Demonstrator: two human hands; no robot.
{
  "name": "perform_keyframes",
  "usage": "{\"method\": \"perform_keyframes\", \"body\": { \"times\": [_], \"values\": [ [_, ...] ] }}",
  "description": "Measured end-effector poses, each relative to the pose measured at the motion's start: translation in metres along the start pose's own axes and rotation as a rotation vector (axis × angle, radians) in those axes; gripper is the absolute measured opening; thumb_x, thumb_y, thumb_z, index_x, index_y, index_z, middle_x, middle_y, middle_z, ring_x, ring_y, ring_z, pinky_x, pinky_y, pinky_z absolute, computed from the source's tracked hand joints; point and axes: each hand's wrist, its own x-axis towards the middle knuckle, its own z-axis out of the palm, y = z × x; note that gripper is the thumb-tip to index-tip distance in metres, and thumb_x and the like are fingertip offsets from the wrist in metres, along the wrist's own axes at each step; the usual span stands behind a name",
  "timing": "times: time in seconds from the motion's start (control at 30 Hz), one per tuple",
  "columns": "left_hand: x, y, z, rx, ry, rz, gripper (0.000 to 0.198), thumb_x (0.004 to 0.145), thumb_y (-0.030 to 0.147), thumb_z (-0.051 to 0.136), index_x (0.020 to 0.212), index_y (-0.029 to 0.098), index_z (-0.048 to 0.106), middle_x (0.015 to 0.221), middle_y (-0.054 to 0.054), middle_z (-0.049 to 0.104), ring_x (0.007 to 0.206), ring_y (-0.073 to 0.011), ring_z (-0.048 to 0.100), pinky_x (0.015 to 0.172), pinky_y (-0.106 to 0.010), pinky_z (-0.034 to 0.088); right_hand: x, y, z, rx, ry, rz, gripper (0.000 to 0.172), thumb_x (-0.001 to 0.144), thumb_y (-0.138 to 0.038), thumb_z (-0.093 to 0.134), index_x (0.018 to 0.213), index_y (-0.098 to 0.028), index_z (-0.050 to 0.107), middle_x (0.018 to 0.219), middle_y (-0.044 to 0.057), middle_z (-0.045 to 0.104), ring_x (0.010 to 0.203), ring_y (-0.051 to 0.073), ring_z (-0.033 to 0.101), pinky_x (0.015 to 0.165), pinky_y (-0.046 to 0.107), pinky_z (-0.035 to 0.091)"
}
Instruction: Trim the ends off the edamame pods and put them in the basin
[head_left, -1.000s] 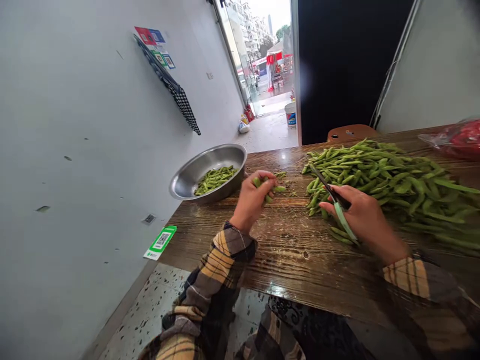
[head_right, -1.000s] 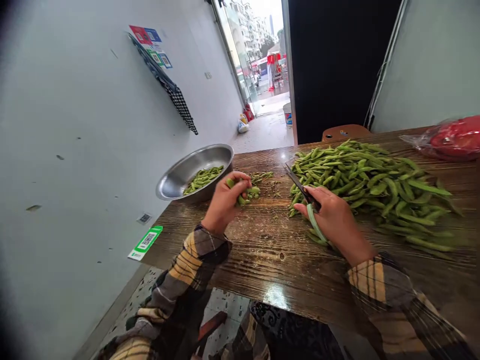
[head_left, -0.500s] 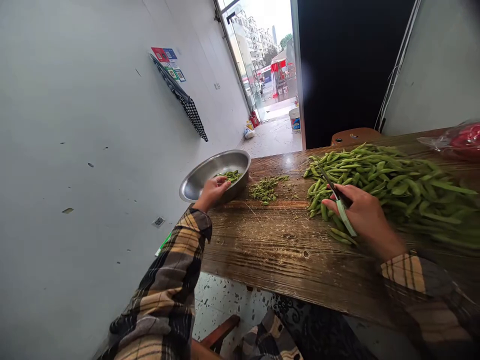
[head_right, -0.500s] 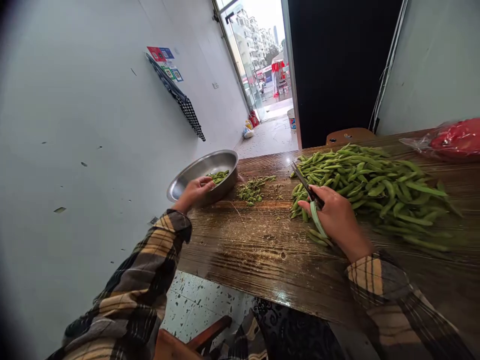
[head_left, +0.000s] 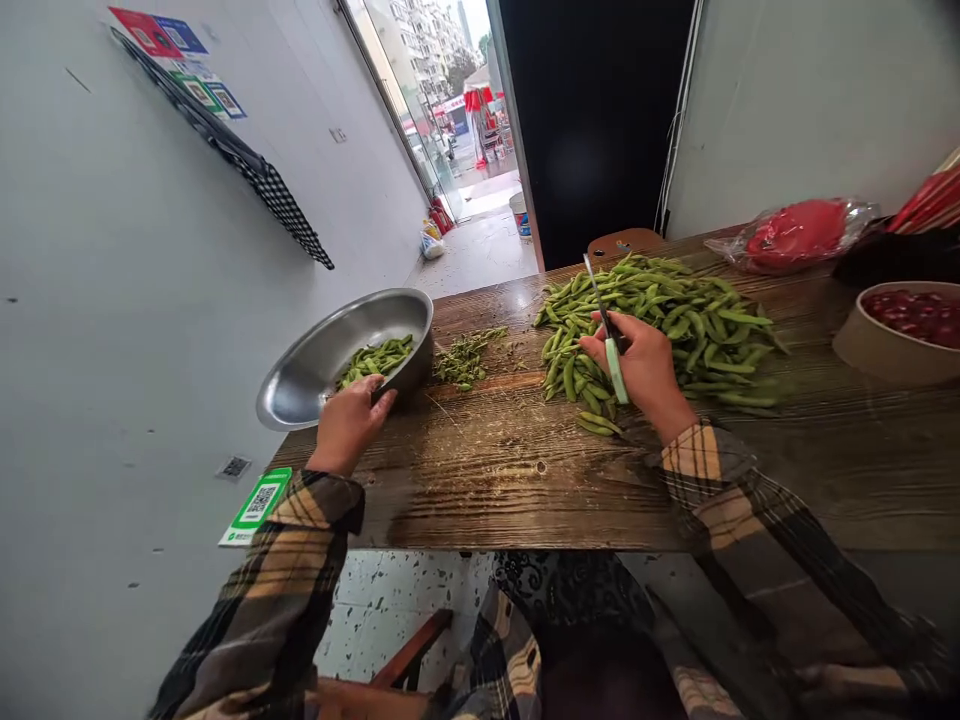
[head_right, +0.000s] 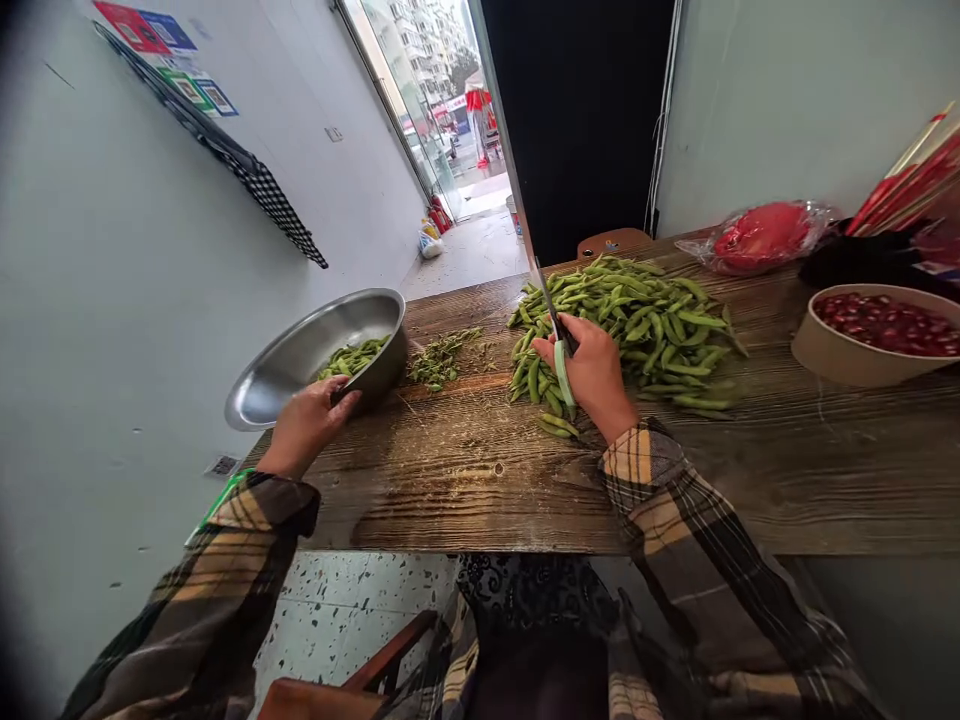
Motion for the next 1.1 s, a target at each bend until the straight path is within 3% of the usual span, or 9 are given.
{"method": "perform_keyframes", "body": {
  "times": [0.07,0.17,0.23,0.33,0.47,0.67,0.8,0.97,1.1],
  "values": [
    [-0.008,0.022,-0.005,-0.007,0.121,0.06,0.049,0.089,0.045,0.046,0.124,0.013,0.059,0.12,-0.018,0.063,0.108,-0.0329,0.059,0.09,-0.044,0.045,0.001,0.0,-0.001,0.035,0.034,0.017,0.037,0.078,-0.046,0.066,0.102,-0.018,0.07,0.082,0.005,0.069,0.076,0.023,0.063,0.071,0.036,0.049],
    [-0.016,0.077,-0.006,-0.184,0.245,0.253,0.042,0.087,0.04,0.052,0.122,0.016,0.058,0.122,-0.015,0.061,0.115,-0.0292,0.055,0.097,-0.045,0.044,0.002,0.0,-0.004,0.072,0.081,0.031,0.039,0.077,-0.044,0.067,0.105,-0.017,0.069,0.08,0.004,0.068,0.071,0.02,0.061,0.069,0.034,0.048],
    [-0.025,0.122,-0.003,-0.301,0.191,0.471,0.041,0.087,0.035,0.055,0.124,0.018,0.056,0.127,-0.014,0.058,0.118,-0.027,0.053,0.101,-0.044,0.043,0.003,0.001,-0.006,0.074,0.122,0.046,0.04,0.077,-0.044,0.067,0.106,-0.017,0.069,0.08,0.004,0.067,0.07,0.018,0.06,0.067,0.033,0.047],
    [-0.044,0.189,0.007,-0.355,0.056,0.81,0.047,0.084,0.036,0.061,0.127,0.017,0.054,0.138,-0.017,0.05,0.13,-0.0301,0.044,0.109,-0.046,0.036,0.006,0.002,-0.008,0.066,0.166,0.075,0.04,0.077,-0.043,0.066,0.107,-0.017,0.069,0.08,0.004,0.067,0.07,0.018,0.059,0.065,0.032,0.047],
    [-0.056,0.245,0.026,-0.4,-0.016,1.085,0.051,0.087,0.043,0.056,0.134,0.025,0.05,0.148,-0.011,0.041,0.138,-0.0299,0.034,0.116,-0.049,0.025,0.007,0.003,-0.006,0.049,0.145,0.095,0.037,0.078,-0.044,0.064,0.105,-0.018,0.069,0.078,0.003,0.067,0.071,0.019,0.06,0.066,0.031,0.047],
    [0.001,0.259,0.06,-0.409,0.002,0.946,0.037,0.091,0.031,0.051,0.127,0.026,0.057,0.149,-0.01,0.041,0.14,-0.0302,0.03,0.114,-0.059,0.019,0.005,0.004,-0.002,0.081,0.121,0.092,0.038,0.079,-0.044,0.062,0.107,-0.019,0.068,0.083,0.004,0.067,0.073,0.019,0.061,0.066,0.031,0.048],
    [0.034,0.26,0.07,-0.436,-0.014,0.829,0.037,0.088,0.027,0.056,0.124,0.022,0.059,0.151,-0.011,0.038,0.139,-0.032,0.03,0.112,-0.06,0.024,0.005,0.001,-0.003,0.107,0.113,0.086,0.039,0.078,-0.042,0.063,0.109,-0.018,0.067,0.086,0.005,0.068,0.075,0.019,0.061,0.068,0.032,0.048],
    [0.037,0.252,0.062,-0.527,-0.038,0.874,0.023,0.083,0.023,0.061,0.103,0.014,0.068,0.136,-0.014,0.052,0.129,-0.0278,0.042,0.11,-0.043,0.037,0.005,-0.002,-0.004,0.088,0.114,0.092,0.041,0.078,-0.046,0.064,0.108,-0.018,0.067,0.084,0.004,0.068,0.073,0.019,0.06,0.069,0.033,0.048],
    [0.024,0.229,0.055,-0.635,-0.047,0.834,0.015,0.083,0.016,0.058,0.092,0.017,0.07,0.126,-0.011,0.061,0.119,-0.0252,0.052,0.105,-0.042,0.042,0.005,-0.002,-0.004,0.072,0.104,0.064,0.039,0.079,-0.047,0.064,0.106,-0.019,0.068,0.081,0.004,0.067,0.071,0.019,0.06,0.067,0.032,0.048]
  ]
}}
